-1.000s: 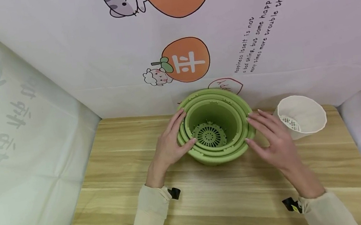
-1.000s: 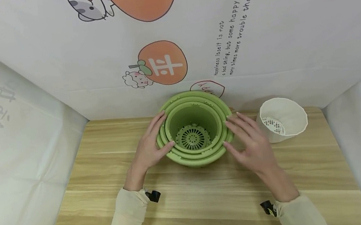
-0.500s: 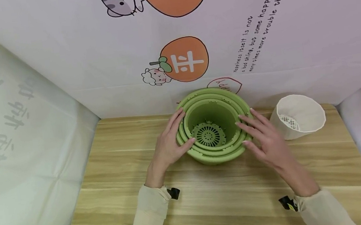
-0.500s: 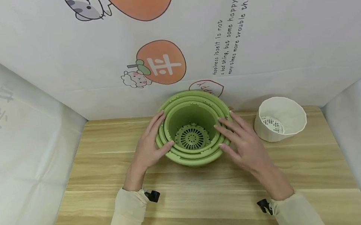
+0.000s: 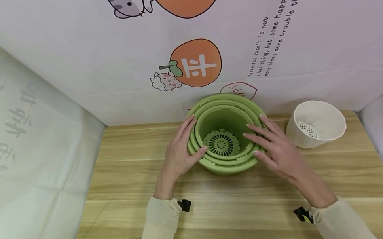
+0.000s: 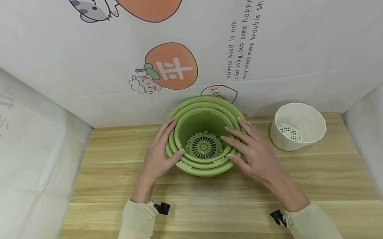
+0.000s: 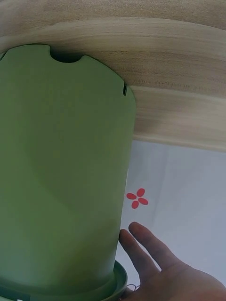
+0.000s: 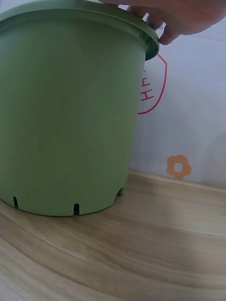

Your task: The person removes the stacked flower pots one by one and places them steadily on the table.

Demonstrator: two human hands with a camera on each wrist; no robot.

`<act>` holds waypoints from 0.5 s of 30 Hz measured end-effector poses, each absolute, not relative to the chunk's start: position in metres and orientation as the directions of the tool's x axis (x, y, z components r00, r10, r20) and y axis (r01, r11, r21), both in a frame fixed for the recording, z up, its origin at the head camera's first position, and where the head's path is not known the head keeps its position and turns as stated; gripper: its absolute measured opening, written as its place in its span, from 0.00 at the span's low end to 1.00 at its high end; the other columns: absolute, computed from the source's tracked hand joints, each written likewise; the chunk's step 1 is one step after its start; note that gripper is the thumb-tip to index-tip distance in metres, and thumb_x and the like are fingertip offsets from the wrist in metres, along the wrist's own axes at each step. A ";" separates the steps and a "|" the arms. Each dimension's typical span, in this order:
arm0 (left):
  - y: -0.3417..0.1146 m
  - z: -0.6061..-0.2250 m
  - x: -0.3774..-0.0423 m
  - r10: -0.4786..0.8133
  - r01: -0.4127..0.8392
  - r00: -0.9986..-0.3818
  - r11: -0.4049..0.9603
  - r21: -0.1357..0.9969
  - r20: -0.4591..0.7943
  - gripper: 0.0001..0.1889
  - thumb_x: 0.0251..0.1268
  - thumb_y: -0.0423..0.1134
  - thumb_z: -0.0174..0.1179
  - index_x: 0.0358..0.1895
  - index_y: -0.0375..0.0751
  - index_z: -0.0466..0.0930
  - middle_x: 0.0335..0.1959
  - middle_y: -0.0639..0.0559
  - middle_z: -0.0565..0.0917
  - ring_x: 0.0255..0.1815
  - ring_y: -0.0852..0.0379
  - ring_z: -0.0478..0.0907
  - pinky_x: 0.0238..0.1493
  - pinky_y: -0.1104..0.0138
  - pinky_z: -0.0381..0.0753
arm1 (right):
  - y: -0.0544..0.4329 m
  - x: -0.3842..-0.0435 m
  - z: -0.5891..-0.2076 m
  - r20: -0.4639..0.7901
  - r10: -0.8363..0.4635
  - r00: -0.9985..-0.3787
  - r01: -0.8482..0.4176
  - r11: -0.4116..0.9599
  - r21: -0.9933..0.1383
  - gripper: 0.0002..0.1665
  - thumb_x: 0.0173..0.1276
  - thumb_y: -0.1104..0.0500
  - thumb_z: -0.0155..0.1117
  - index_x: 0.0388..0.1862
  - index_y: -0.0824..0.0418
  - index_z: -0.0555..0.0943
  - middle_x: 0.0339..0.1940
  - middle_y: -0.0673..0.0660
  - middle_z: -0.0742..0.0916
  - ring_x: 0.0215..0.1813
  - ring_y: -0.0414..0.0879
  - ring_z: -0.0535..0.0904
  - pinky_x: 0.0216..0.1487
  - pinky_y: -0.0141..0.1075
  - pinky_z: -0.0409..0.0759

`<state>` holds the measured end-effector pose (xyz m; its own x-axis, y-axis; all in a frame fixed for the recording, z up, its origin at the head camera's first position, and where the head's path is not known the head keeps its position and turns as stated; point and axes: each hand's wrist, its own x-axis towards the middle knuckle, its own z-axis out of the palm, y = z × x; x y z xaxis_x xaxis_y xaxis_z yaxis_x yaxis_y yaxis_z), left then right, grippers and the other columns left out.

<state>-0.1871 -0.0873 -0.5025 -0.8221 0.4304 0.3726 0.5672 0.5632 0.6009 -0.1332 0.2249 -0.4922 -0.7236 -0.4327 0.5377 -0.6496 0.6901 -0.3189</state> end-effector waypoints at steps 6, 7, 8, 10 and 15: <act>-0.087 -0.503 -0.187 0.427 0.561 -0.826 0.560 0.610 0.368 0.46 0.62 0.67 0.52 0.79 0.45 0.54 0.80 0.57 0.53 0.63 0.48 0.74 0.18 0.68 0.71 | 0.223 -0.134 -0.491 0.525 -0.453 -0.720 -0.654 0.696 -0.297 0.39 0.78 0.33 0.35 0.62 0.58 0.81 0.67 0.63 0.78 0.76 0.68 0.56 0.77 0.56 0.47; -0.087 -0.503 -0.187 0.426 0.560 -0.827 0.559 0.611 0.368 0.46 0.62 0.66 0.53 0.79 0.46 0.54 0.80 0.57 0.53 0.64 0.48 0.74 0.18 0.68 0.71 | 0.222 -0.135 -0.491 0.523 -0.458 -0.718 -0.656 0.697 -0.290 0.38 0.78 0.34 0.35 0.62 0.58 0.81 0.67 0.62 0.78 0.76 0.68 0.55 0.77 0.57 0.47; -0.087 -0.503 -0.187 0.425 0.558 -0.828 0.559 0.613 0.366 0.46 0.62 0.65 0.54 0.79 0.46 0.54 0.80 0.58 0.53 0.64 0.48 0.73 0.19 0.68 0.72 | 0.222 -0.135 -0.490 0.521 -0.463 -0.717 -0.657 0.699 -0.282 0.38 0.78 0.34 0.36 0.61 0.58 0.81 0.67 0.62 0.78 0.76 0.68 0.55 0.77 0.57 0.46; -0.087 -0.504 -0.187 0.423 0.555 -0.830 0.557 0.618 0.363 0.45 0.61 0.63 0.55 0.79 0.47 0.54 0.80 0.59 0.53 0.65 0.49 0.72 0.20 0.68 0.72 | 0.221 -0.135 -0.490 0.513 -0.472 -0.717 -0.658 0.702 -0.273 0.38 0.78 0.34 0.36 0.61 0.58 0.82 0.67 0.61 0.78 0.77 0.68 0.54 0.76 0.58 0.46; -0.087 -0.505 -0.187 0.424 0.552 -0.831 0.555 0.622 0.359 0.45 0.62 0.62 0.56 0.79 0.48 0.54 0.80 0.59 0.52 0.68 0.50 0.70 0.23 0.68 0.73 | 0.219 -0.137 -0.489 0.481 -0.487 -0.729 -0.652 0.709 -0.268 0.38 0.78 0.34 0.36 0.58 0.58 0.83 0.69 0.61 0.77 0.78 0.68 0.51 0.76 0.58 0.45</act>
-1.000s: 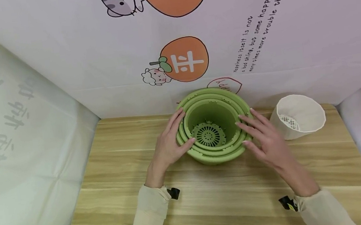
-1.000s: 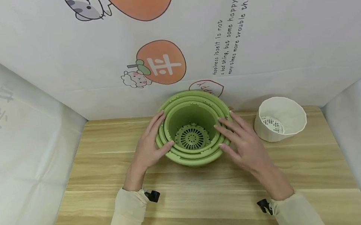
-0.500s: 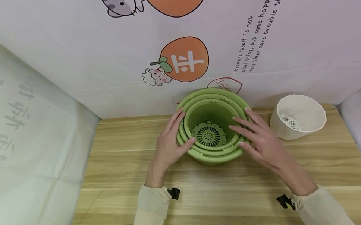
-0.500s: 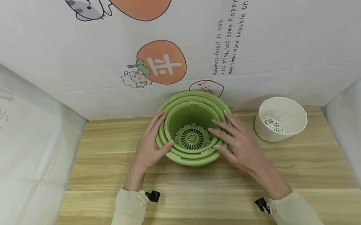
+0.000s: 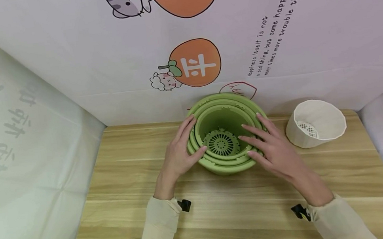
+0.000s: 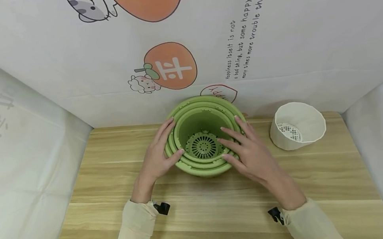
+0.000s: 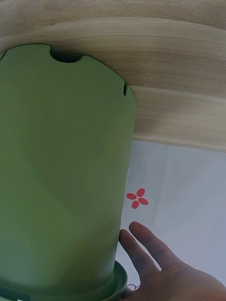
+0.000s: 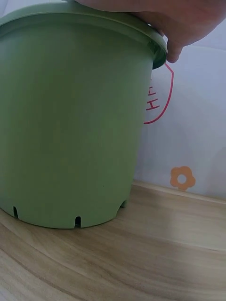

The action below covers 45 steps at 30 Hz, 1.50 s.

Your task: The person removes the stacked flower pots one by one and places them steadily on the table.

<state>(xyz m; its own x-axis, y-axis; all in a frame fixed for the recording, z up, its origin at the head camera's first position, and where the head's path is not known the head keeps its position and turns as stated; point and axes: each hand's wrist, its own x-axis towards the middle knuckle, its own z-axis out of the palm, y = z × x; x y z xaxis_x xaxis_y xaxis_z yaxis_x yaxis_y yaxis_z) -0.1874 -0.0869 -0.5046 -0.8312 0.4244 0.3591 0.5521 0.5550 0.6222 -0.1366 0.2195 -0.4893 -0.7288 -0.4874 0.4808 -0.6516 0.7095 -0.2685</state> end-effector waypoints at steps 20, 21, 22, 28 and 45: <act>-0.086 -0.504 -0.187 0.415 0.556 -0.829 0.549 0.624 0.375 0.44 0.61 0.62 0.55 0.78 0.46 0.55 0.80 0.58 0.54 0.71 0.51 0.66 0.24 0.68 0.75 | 0.220 -0.139 -0.482 0.367 -0.532 -0.763 -0.632 0.735 -0.246 0.26 0.74 0.41 0.53 0.54 0.58 0.85 0.64 0.60 0.80 0.79 0.63 0.50 0.75 0.62 0.42; -0.086 -0.504 -0.187 0.414 0.556 -0.829 0.549 0.624 0.375 0.44 0.61 0.62 0.55 0.78 0.46 0.55 0.80 0.58 0.54 0.71 0.51 0.67 0.23 0.68 0.74 | 0.220 -0.139 -0.482 0.368 -0.533 -0.761 -0.633 0.733 -0.247 0.26 0.73 0.42 0.54 0.52 0.59 0.85 0.63 0.60 0.81 0.79 0.64 0.51 0.75 0.63 0.42; -0.086 -0.504 -0.187 0.414 0.556 -0.829 0.549 0.624 0.375 0.44 0.61 0.62 0.55 0.78 0.46 0.55 0.80 0.58 0.54 0.71 0.51 0.67 0.23 0.68 0.74 | 0.220 -0.140 -0.482 0.370 -0.534 -0.760 -0.635 0.732 -0.248 0.24 0.72 0.42 0.56 0.50 0.59 0.85 0.62 0.60 0.82 0.79 0.64 0.51 0.74 0.64 0.43; -0.086 -0.503 -0.187 0.417 0.555 -0.830 0.551 0.623 0.371 0.44 0.61 0.62 0.54 0.78 0.46 0.55 0.80 0.58 0.53 0.70 0.50 0.68 0.21 0.69 0.73 | 0.219 -0.141 -0.483 0.380 -0.531 -0.758 -0.639 0.721 -0.267 0.20 0.69 0.44 0.60 0.43 0.58 0.85 0.55 0.60 0.84 0.77 0.64 0.55 0.71 0.69 0.48; -0.086 -0.502 -0.186 0.418 0.549 -0.833 0.555 0.624 0.362 0.44 0.61 0.59 0.57 0.79 0.47 0.55 0.79 0.58 0.54 0.71 0.51 0.67 0.23 0.69 0.75 | 0.219 -0.142 -0.489 0.456 -0.505 -0.733 -0.658 0.697 -0.285 0.35 0.76 0.32 0.42 0.38 0.59 0.82 0.53 0.62 0.81 0.76 0.66 0.57 0.69 0.71 0.51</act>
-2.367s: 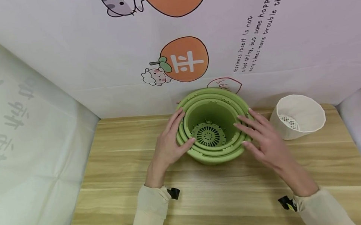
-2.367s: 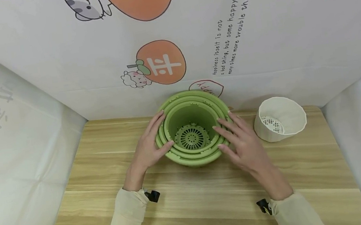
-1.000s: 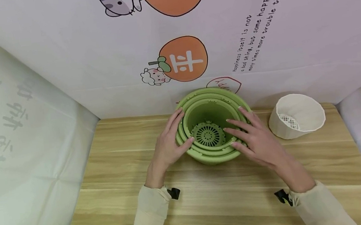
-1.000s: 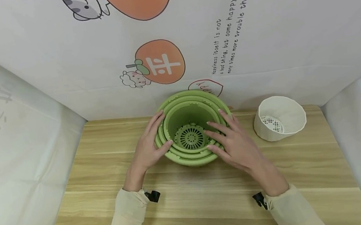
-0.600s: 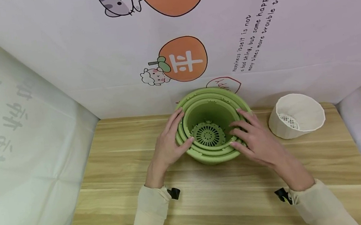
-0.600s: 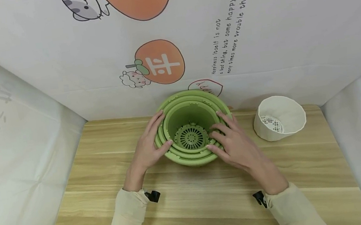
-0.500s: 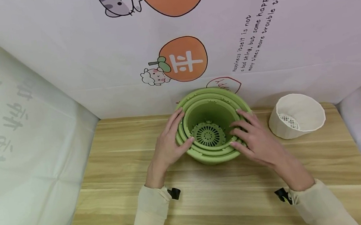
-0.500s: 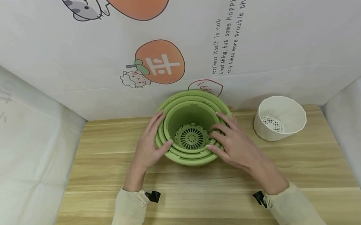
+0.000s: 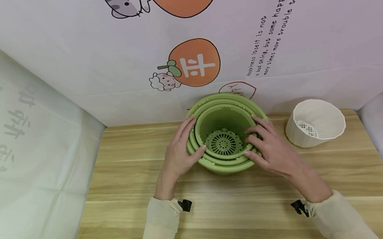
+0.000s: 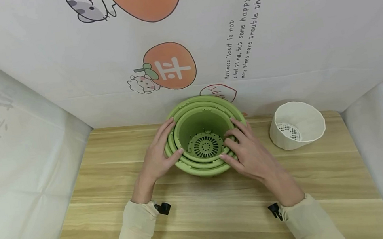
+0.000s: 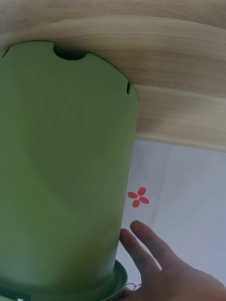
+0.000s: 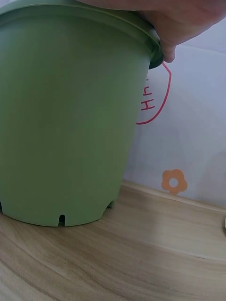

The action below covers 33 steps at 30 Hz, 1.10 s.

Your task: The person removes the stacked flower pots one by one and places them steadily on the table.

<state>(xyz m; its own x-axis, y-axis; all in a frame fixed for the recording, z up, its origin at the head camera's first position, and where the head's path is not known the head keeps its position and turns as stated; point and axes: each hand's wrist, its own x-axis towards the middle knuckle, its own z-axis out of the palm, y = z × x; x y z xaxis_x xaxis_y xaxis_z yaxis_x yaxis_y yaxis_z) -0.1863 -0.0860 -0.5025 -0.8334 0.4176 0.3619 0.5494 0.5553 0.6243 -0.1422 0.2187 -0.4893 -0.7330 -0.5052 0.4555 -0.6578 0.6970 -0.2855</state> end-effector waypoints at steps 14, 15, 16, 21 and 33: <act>-0.086 -0.504 -0.187 0.420 0.563 -0.825 0.555 0.613 0.378 0.45 0.62 0.65 0.53 0.78 0.45 0.56 0.79 0.57 0.55 0.71 0.50 0.67 0.22 0.69 0.74 | 0.220 -0.142 -0.490 0.508 -0.490 -0.708 -0.682 0.662 -0.312 0.36 0.74 0.30 0.44 0.35 0.62 0.75 0.52 0.68 0.79 0.75 0.73 0.55 0.71 0.67 0.49; -0.086 -0.504 -0.187 0.420 0.566 -0.823 0.554 0.611 0.381 0.45 0.62 0.65 0.52 0.78 0.45 0.56 0.79 0.57 0.55 0.71 0.50 0.67 0.22 0.69 0.75 | 0.221 -0.142 -0.489 0.510 -0.496 -0.703 -0.686 0.663 -0.300 0.36 0.74 0.30 0.44 0.35 0.62 0.76 0.52 0.68 0.79 0.74 0.73 0.56 0.71 0.67 0.49; -0.086 -0.505 -0.187 0.421 0.568 -0.822 0.553 0.609 0.384 0.45 0.62 0.66 0.52 0.78 0.44 0.56 0.79 0.57 0.55 0.71 0.50 0.66 0.23 0.69 0.75 | 0.221 -0.142 -0.489 0.512 -0.501 -0.698 -0.688 0.667 -0.285 0.36 0.74 0.30 0.44 0.36 0.62 0.77 0.51 0.67 0.80 0.74 0.74 0.56 0.71 0.67 0.50; -0.086 -0.506 -0.188 0.422 0.574 -0.818 0.552 0.605 0.391 0.45 0.63 0.66 0.51 0.78 0.44 0.56 0.79 0.56 0.55 0.72 0.50 0.65 0.26 0.68 0.77 | 0.223 -0.140 -0.484 0.478 -0.531 -0.700 -0.680 0.701 -0.217 0.39 0.74 0.29 0.40 0.40 0.61 0.82 0.53 0.64 0.82 0.74 0.73 0.57 0.73 0.66 0.47; -0.086 -0.503 -0.187 0.424 0.564 -0.824 0.549 0.618 0.376 0.45 0.63 0.66 0.52 0.78 0.44 0.56 0.79 0.56 0.55 0.73 0.51 0.63 0.28 0.67 0.79 | 0.226 -0.124 -0.468 0.305 -0.512 -0.803 -0.571 0.807 -0.148 0.38 0.67 0.27 0.53 0.50 0.58 0.83 0.63 0.63 0.79 0.77 0.73 0.48 0.72 0.68 0.38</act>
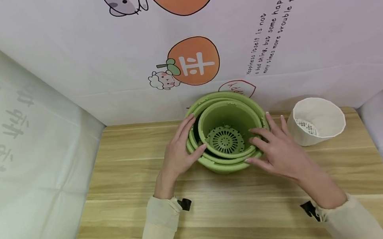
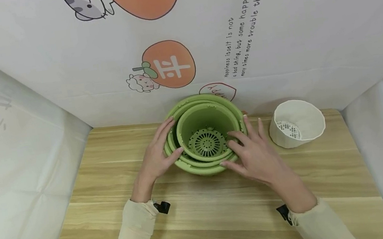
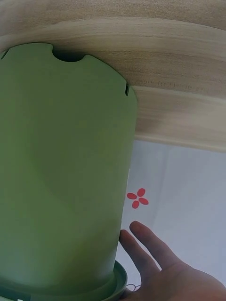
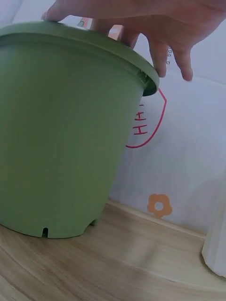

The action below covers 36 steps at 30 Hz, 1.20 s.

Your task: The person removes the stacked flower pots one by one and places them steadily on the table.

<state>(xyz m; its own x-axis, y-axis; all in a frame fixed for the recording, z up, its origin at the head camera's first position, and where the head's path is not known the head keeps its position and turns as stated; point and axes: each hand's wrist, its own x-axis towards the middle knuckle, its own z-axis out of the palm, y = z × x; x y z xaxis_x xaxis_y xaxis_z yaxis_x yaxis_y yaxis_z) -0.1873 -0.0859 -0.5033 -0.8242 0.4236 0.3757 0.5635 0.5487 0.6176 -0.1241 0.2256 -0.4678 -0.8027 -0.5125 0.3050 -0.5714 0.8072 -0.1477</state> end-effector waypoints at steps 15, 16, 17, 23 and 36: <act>-0.086 -0.504 -0.188 0.430 0.567 -0.822 0.551 0.613 0.375 0.44 0.63 0.63 0.54 0.78 0.45 0.55 0.80 0.57 0.54 0.73 0.51 0.64 0.26 0.69 0.77 | 0.224 -0.127 -0.460 0.375 -0.546 -0.749 -0.647 0.726 -0.235 0.46 0.51 0.21 0.61 0.44 0.61 0.85 0.52 0.62 0.83 0.72 0.76 0.57 0.73 0.63 0.51; -0.086 -0.505 -0.188 0.432 0.570 -0.819 0.549 0.611 0.377 0.44 0.63 0.62 0.54 0.78 0.45 0.55 0.80 0.57 0.54 0.72 0.50 0.65 0.24 0.69 0.76 | 0.224 -0.126 -0.460 0.383 -0.539 -0.750 -0.645 0.726 -0.239 0.47 0.51 0.20 0.60 0.44 0.61 0.85 0.52 0.62 0.83 0.72 0.76 0.58 0.73 0.63 0.51; -0.086 -0.505 -0.188 0.434 0.573 -0.817 0.546 0.611 0.379 0.43 0.62 0.60 0.55 0.78 0.45 0.55 0.80 0.57 0.54 0.72 0.50 0.65 0.23 0.70 0.75 | 0.224 -0.125 -0.460 0.389 -0.530 -0.753 -0.639 0.729 -0.244 0.47 0.50 0.20 0.59 0.43 0.60 0.85 0.52 0.62 0.83 0.72 0.76 0.58 0.72 0.64 0.52; -0.087 -0.505 -0.188 0.427 0.582 -0.812 0.535 0.613 0.398 0.43 0.58 0.53 0.58 0.78 0.44 0.56 0.79 0.56 0.55 0.69 0.50 0.69 0.19 0.70 0.73 | 0.222 -0.122 -0.460 0.410 -0.501 -0.762 -0.620 0.745 -0.244 0.48 0.51 0.18 0.52 0.43 0.58 0.84 0.53 0.62 0.83 0.71 0.76 0.60 0.67 0.69 0.58; -0.086 -0.506 -0.189 0.422 0.568 -0.821 0.536 0.624 0.384 0.43 0.59 0.54 0.57 0.78 0.46 0.55 0.79 0.57 0.55 0.66 0.49 0.71 0.18 0.69 0.71 | 0.220 -0.121 -0.465 0.499 -0.471 -0.727 -0.652 0.701 -0.288 0.47 0.55 0.18 0.50 0.41 0.60 0.83 0.49 0.63 0.82 0.69 0.77 0.64 0.73 0.64 0.49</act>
